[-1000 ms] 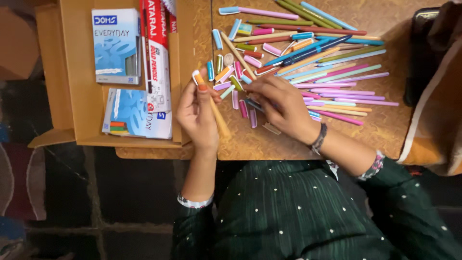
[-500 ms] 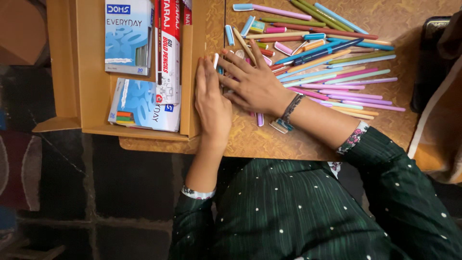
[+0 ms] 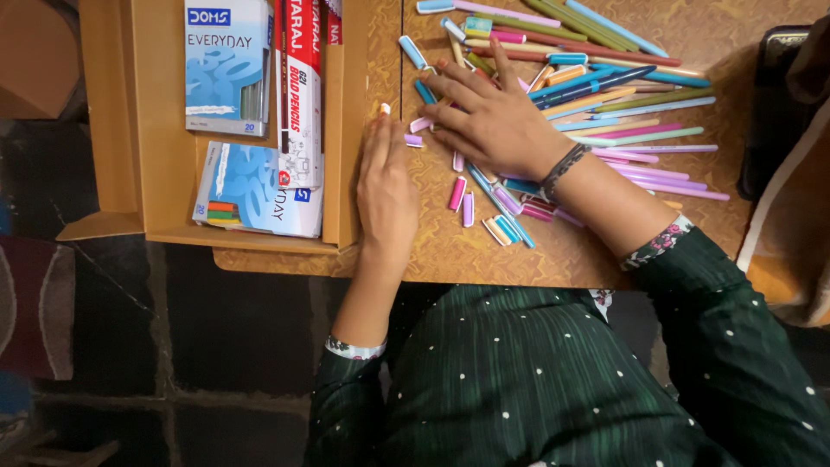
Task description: The person organizes a variety of stationery items on a desk by putting pencils back into their box, sorting scattered pens and pencils, and arranging boxes of school supplies.
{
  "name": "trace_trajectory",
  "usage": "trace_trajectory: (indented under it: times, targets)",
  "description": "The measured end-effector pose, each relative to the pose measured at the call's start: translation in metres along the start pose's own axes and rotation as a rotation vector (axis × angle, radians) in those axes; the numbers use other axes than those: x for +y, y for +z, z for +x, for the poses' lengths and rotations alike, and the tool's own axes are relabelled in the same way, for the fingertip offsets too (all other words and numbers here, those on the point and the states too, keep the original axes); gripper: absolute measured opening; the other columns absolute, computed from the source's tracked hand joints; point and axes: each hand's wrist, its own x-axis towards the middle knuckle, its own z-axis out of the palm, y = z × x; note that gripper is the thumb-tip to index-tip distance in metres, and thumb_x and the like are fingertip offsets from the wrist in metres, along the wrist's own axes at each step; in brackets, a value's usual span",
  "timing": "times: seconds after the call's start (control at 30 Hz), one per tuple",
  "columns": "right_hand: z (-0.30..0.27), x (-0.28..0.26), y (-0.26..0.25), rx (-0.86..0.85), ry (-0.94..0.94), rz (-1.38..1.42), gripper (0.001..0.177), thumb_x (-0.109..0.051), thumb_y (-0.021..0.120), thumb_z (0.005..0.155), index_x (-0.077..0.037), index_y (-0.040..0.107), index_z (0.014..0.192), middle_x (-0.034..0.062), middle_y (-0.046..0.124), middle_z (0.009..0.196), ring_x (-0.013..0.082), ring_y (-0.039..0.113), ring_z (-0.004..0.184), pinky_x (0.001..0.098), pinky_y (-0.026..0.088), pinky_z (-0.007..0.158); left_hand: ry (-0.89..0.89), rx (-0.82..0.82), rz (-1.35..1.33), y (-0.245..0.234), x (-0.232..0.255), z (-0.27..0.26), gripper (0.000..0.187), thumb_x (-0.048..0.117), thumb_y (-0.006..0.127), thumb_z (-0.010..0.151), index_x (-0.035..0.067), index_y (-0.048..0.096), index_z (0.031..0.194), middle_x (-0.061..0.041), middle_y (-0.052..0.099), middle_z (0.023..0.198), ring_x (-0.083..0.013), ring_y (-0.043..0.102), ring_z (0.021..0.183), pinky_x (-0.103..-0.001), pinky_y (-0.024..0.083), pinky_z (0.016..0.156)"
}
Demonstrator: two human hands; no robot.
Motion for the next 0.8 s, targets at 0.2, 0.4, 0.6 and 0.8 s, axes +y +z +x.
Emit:
trace_trajectory:
  times: [0.2, 0.4, 0.6, 0.8]
  targets:
    - [0.0, 0.014, -0.015, 0.012, -0.034, 0.051, 0.028, -0.033, 0.061, 0.109, -0.015, 0.071, 0.128, 0.0147, 0.053, 0.155, 0.0327, 0.045, 0.149, 0.0605, 0.011, 0.128, 0.143, -0.052, 0.151, 0.007, -0.007, 0.0, 0.049, -0.009, 0.054, 0.087, -0.003, 0.061, 0.135, -0.019, 0.058, 0.146, -0.0404, 0.046, 0.145, -0.046, 0.036, 0.122]
    - [0.0, 0.024, -0.023, 0.021, -0.075, 0.094, 0.027, -0.03, 0.064, 0.107, -0.011, 0.073, 0.123, 0.0143, 0.058, 0.15, 0.0312, 0.049, 0.146, 0.06, 0.021, 0.128, 0.152, -0.163, 0.017, 0.025, -0.003, -0.006, 0.051, -0.006, 0.053, 0.091, -0.009, 0.054, 0.141, -0.029, 0.053, 0.149, -0.0419, 0.049, 0.143, -0.043, 0.04, 0.12]
    - [0.005, 0.04, -0.026, 0.023, -0.16, 0.087, 0.029, -0.03, 0.067, 0.102, -0.01, 0.072, 0.123, 0.0127, 0.059, 0.149, 0.0302, 0.05, 0.144, 0.0563, 0.031, 0.122, 0.163, -0.281, -0.107, 0.016, 0.028, -0.011, 0.104, 0.06, 0.073, 0.09, -0.003, 0.025, 0.158, -0.035, 0.023, 0.164, -0.0482, 0.021, 0.156, -0.056, 0.024, 0.127]
    - [0.015, 0.039, -0.046, 0.017, -0.148, 0.059, 0.029, -0.033, 0.071, 0.102, -0.012, 0.072, 0.122, 0.0081, 0.062, 0.146, 0.0267, 0.054, 0.141, 0.0552, 0.033, 0.124, 0.235, -0.481, -0.021, 0.014, 0.049, -0.011, 0.153, 0.087, 0.076, 0.052, 0.018, -0.004, 0.162, -0.03, -0.009, 0.167, -0.0464, -0.008, 0.156, -0.08, 0.001, 0.116]
